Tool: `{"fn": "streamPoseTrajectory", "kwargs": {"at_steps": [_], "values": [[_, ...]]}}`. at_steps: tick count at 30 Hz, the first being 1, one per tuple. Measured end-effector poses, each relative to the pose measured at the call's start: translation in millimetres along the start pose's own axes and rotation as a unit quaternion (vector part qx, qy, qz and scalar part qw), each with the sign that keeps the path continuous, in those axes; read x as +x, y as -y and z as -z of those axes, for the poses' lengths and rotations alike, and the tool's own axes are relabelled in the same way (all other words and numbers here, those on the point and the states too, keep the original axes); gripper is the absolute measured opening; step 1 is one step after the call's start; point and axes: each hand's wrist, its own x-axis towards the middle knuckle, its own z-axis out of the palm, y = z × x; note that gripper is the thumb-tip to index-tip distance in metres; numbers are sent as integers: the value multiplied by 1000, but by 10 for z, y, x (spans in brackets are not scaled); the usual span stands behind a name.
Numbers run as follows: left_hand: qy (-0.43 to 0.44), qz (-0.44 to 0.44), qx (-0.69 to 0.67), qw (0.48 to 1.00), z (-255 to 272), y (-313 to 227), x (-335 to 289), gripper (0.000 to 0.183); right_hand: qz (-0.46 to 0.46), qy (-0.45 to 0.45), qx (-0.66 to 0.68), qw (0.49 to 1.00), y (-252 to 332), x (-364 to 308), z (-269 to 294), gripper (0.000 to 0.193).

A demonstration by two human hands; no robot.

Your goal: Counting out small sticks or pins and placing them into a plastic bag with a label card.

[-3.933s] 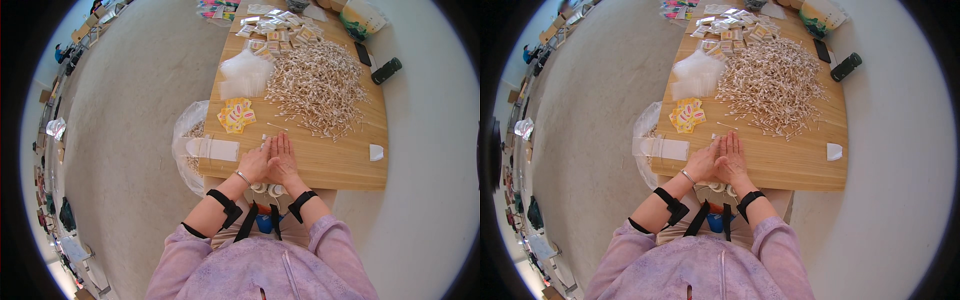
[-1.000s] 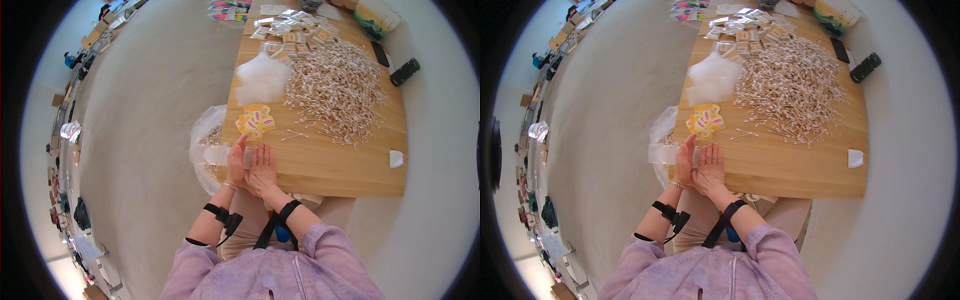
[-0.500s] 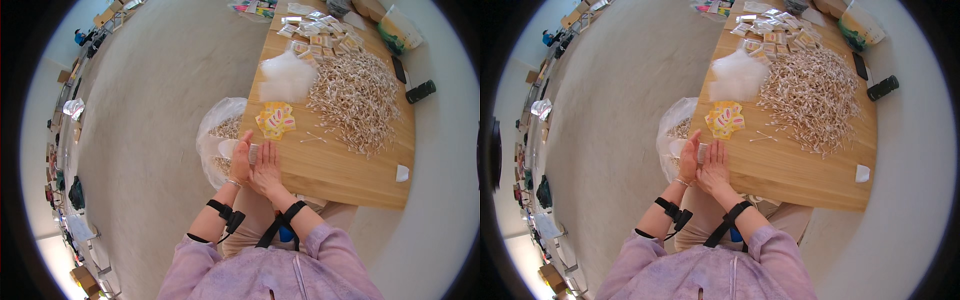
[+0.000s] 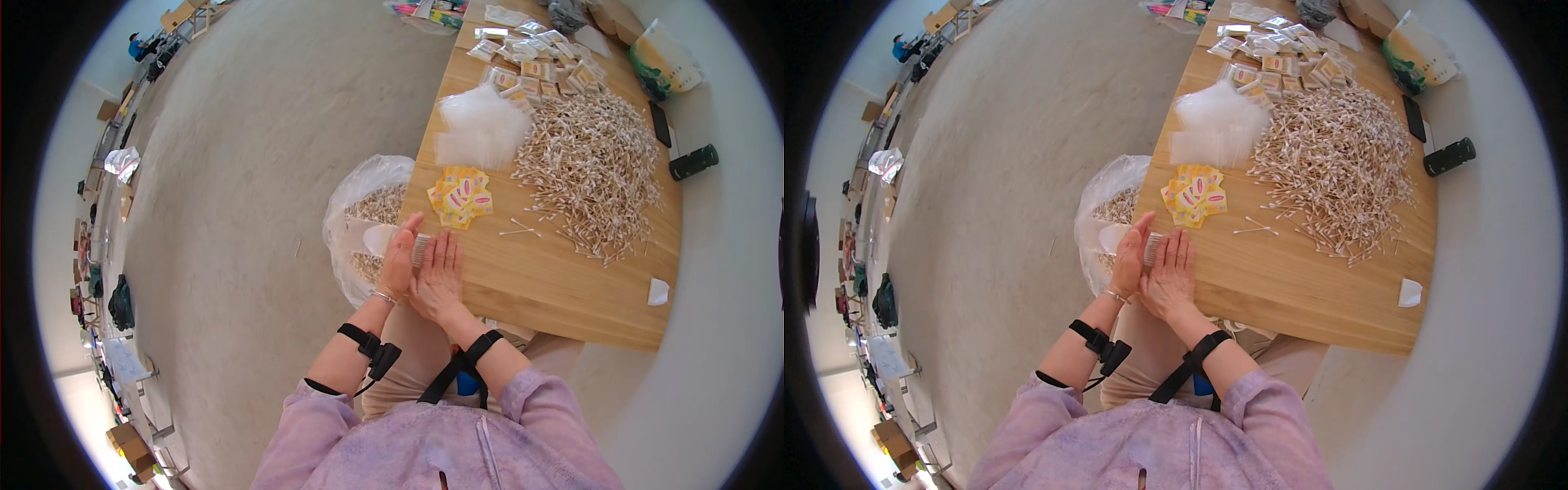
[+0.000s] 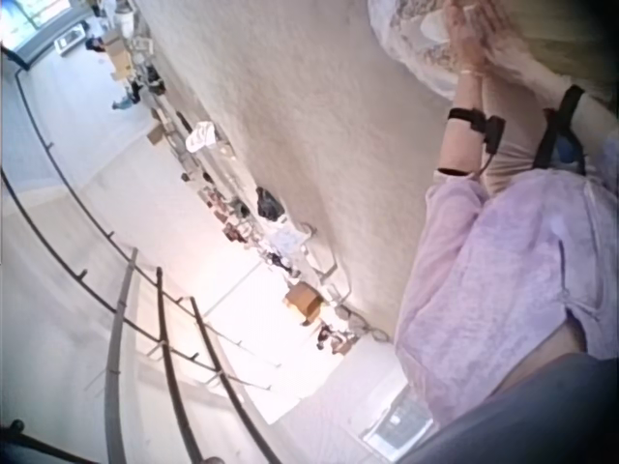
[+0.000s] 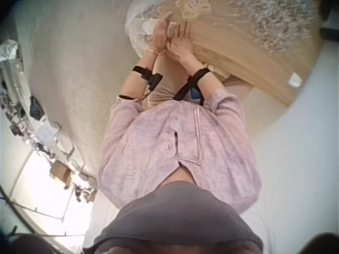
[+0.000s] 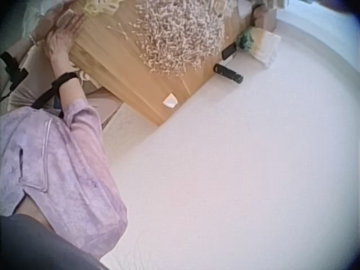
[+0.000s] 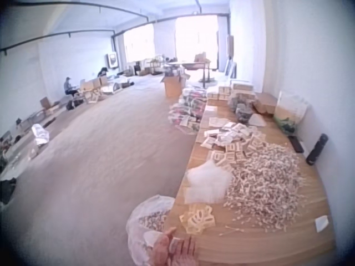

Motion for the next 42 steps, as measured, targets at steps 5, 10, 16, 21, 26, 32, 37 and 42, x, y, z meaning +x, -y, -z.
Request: {"fn": "streamPoseTrajectory", "kwargs": {"at_steps": [5,10,16,21,26,32,37,42], "values": [[21,13,20,999,20,-37,-1,47,21,6,-5,1000,-55,-24,-9,83],[107,-93,282,949,337,-442,42,64,31,-21,5,999,-59,-39,-30,85],[222,-118,608,753,758,-607,236,76,26,-12,2,1000,74,55,-35,87],[235,-118,588,765,760,-613,292,72,19,-43,26,999,211,136,-160,87],[229,-123,597,759,767,-620,269,69,33,-61,34,997,340,165,-246,88],[194,-126,573,786,914,-575,289,75,39,-84,62,994,489,223,-352,92],[97,-73,476,871,1199,-469,292,76,31,-80,93,992,627,292,-378,96],[22,166,94,981,1260,-270,242,57,15,-69,105,992,723,304,-384,97]]}}
